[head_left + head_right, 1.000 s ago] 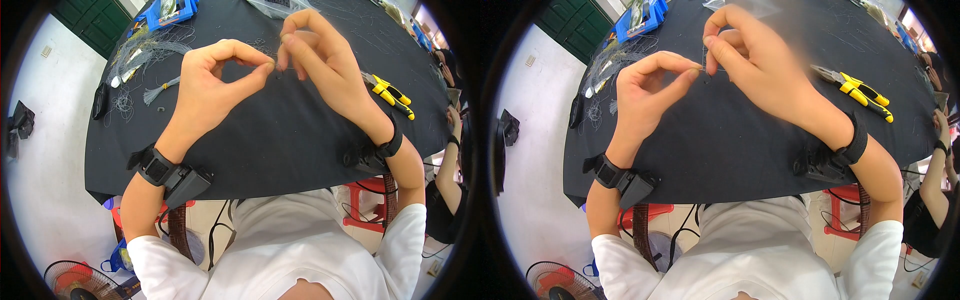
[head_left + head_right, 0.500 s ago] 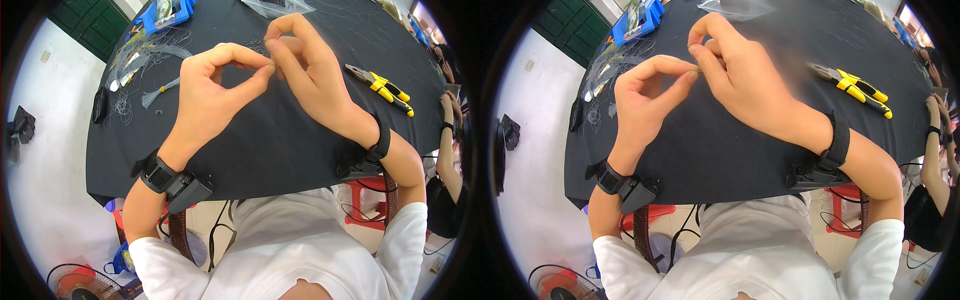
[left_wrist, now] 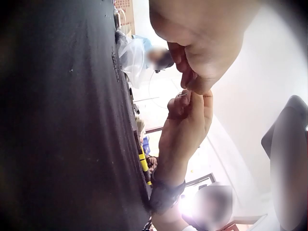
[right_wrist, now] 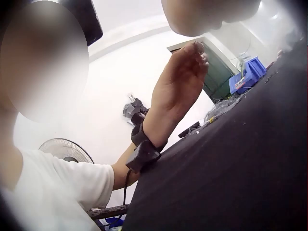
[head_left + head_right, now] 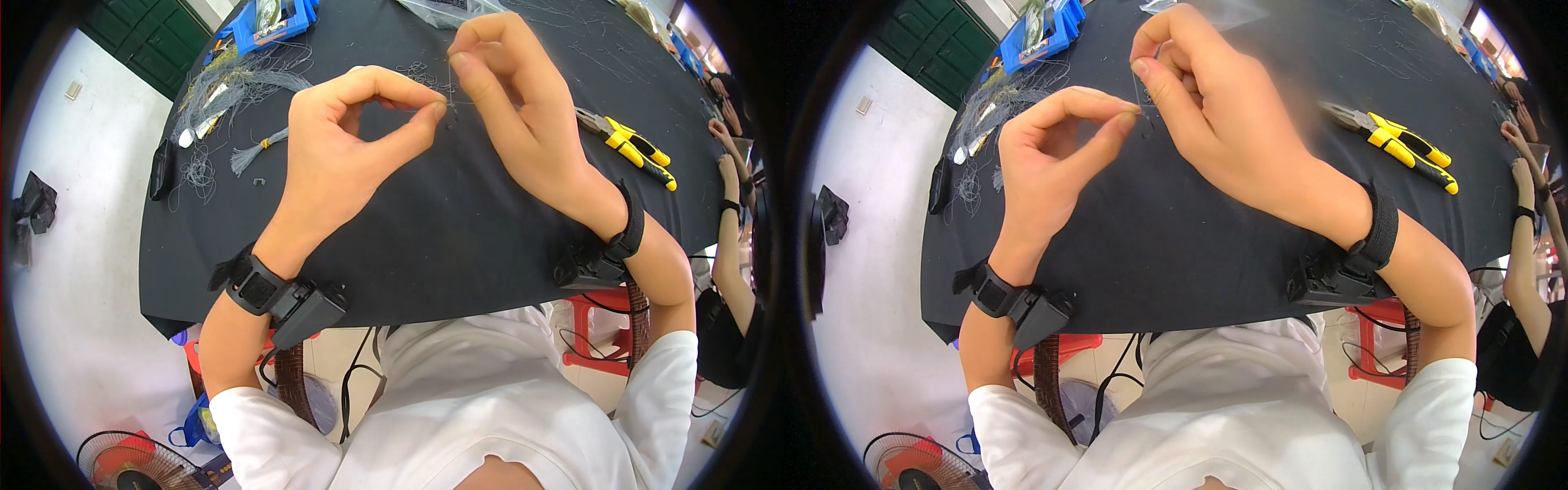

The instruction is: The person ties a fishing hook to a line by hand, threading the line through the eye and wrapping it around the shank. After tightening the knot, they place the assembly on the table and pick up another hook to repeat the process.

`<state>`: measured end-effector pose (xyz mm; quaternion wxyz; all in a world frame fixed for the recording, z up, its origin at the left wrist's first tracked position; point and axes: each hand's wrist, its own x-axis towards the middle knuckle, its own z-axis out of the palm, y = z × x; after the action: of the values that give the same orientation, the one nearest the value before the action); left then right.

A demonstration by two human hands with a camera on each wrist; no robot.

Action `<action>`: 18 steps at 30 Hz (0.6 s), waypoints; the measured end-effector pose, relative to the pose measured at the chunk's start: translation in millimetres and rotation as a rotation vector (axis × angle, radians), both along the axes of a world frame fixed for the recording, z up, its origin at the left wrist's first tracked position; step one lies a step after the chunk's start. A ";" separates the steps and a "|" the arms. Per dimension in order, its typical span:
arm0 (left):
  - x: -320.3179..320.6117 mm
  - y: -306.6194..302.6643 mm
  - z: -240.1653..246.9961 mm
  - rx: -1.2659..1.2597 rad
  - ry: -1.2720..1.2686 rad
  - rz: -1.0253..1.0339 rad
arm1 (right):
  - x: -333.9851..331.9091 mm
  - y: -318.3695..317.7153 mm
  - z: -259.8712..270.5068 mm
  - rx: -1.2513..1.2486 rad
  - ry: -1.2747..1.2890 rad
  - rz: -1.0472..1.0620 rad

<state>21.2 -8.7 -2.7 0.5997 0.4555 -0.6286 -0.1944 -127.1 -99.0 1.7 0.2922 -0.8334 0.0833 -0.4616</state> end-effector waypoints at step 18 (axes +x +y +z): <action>3.6 1.5 3.8 -0.081 0.057 0.155 | -1.1 5.7 1.2 0.135 0.018 0.057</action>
<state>24.8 -7.2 1.1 0.6484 0.4727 -0.5814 -0.1348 -128.2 -93.3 3.0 0.3599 -0.8180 0.0932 -0.4389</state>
